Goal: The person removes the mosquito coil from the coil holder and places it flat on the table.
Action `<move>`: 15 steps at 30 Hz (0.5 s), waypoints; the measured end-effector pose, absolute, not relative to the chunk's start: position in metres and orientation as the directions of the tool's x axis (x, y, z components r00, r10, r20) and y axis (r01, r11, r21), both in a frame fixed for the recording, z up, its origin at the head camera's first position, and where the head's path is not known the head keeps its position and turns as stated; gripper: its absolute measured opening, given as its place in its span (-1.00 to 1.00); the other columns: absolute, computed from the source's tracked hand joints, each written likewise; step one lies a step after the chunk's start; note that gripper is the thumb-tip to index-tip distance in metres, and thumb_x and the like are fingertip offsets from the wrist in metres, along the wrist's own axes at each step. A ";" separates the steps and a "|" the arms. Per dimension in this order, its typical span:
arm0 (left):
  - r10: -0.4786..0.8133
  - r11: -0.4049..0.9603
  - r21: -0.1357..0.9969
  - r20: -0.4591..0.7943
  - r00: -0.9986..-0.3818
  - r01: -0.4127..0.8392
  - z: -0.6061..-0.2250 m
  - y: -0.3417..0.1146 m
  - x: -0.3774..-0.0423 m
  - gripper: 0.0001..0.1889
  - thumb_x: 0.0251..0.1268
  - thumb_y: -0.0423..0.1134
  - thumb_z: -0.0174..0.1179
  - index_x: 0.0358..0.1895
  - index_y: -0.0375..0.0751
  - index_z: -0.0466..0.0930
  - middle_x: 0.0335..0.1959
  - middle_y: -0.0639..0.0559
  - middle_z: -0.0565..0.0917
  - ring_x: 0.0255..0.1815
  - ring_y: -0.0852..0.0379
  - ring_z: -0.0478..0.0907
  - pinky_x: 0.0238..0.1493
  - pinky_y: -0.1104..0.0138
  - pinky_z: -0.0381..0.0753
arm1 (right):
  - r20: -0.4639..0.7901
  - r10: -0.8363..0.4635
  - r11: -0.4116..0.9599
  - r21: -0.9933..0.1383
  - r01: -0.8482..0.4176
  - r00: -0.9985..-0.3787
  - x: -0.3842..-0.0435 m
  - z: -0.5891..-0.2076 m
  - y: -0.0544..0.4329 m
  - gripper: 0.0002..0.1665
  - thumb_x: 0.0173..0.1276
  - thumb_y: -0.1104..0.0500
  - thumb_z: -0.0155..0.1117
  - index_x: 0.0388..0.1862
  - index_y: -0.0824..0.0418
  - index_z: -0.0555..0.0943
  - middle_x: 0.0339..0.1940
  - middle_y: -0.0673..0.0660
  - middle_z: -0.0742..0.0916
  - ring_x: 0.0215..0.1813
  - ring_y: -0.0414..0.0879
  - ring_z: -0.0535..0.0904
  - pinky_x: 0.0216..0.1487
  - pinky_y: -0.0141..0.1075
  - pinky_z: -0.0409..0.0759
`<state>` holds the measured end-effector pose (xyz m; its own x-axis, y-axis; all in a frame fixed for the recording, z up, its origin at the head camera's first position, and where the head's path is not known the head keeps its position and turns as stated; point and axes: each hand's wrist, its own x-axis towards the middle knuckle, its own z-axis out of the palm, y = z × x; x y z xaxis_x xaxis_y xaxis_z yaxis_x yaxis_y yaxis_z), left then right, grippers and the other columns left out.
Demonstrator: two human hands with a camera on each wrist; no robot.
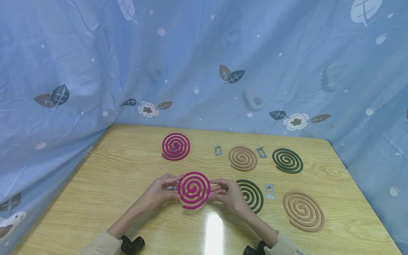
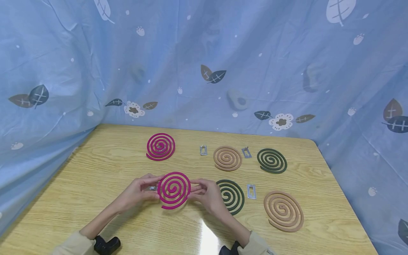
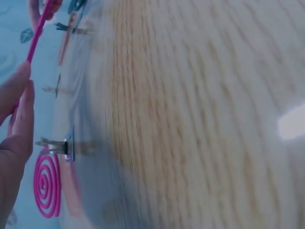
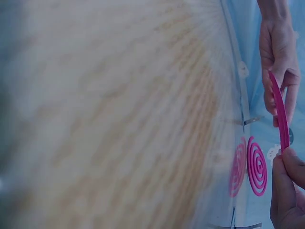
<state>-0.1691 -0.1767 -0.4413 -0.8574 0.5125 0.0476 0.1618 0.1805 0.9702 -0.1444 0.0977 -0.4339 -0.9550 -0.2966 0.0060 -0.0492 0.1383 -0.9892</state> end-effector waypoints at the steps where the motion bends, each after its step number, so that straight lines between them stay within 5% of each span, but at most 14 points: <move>1: 0.513 0.175 0.970 0.056 -0.857 0.168 -0.441 -0.176 -0.169 -0.36 0.11 -0.40 0.34 0.29 -0.44 0.35 0.02 -0.27 0.48 0.13 -0.26 0.47 0.14 0.27 0.58 | 0.013 -0.295 0.139 -0.989 -0.056 -0.956 -0.144 -0.434 0.098 -0.47 0.10 0.45 0.39 0.08 0.55 0.51 -0.24 0.40 0.71 -0.23 0.14 0.71 -0.17 -0.32 0.72; 15: 0.448 0.137 0.981 0.062 -0.892 0.138 -0.445 -0.168 -0.167 -0.50 0.05 -0.49 0.35 0.11 -0.57 0.48 -0.01 -0.39 0.53 -0.09 0.01 0.61 -0.03 0.33 0.67 | -0.009 -0.255 0.137 -0.990 -0.027 -0.967 -0.143 -0.435 0.102 -0.60 0.06 0.53 0.36 -0.07 0.61 0.56 -0.17 0.44 0.68 -0.21 0.13 0.71 -0.15 -0.34 0.71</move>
<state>-0.1666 -0.1684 -0.4446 -0.8917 0.4484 0.0624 0.1376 0.1370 0.9810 -0.1433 0.1019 -0.4349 -0.9669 -0.2549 -0.0092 -0.0267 0.1368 -0.9902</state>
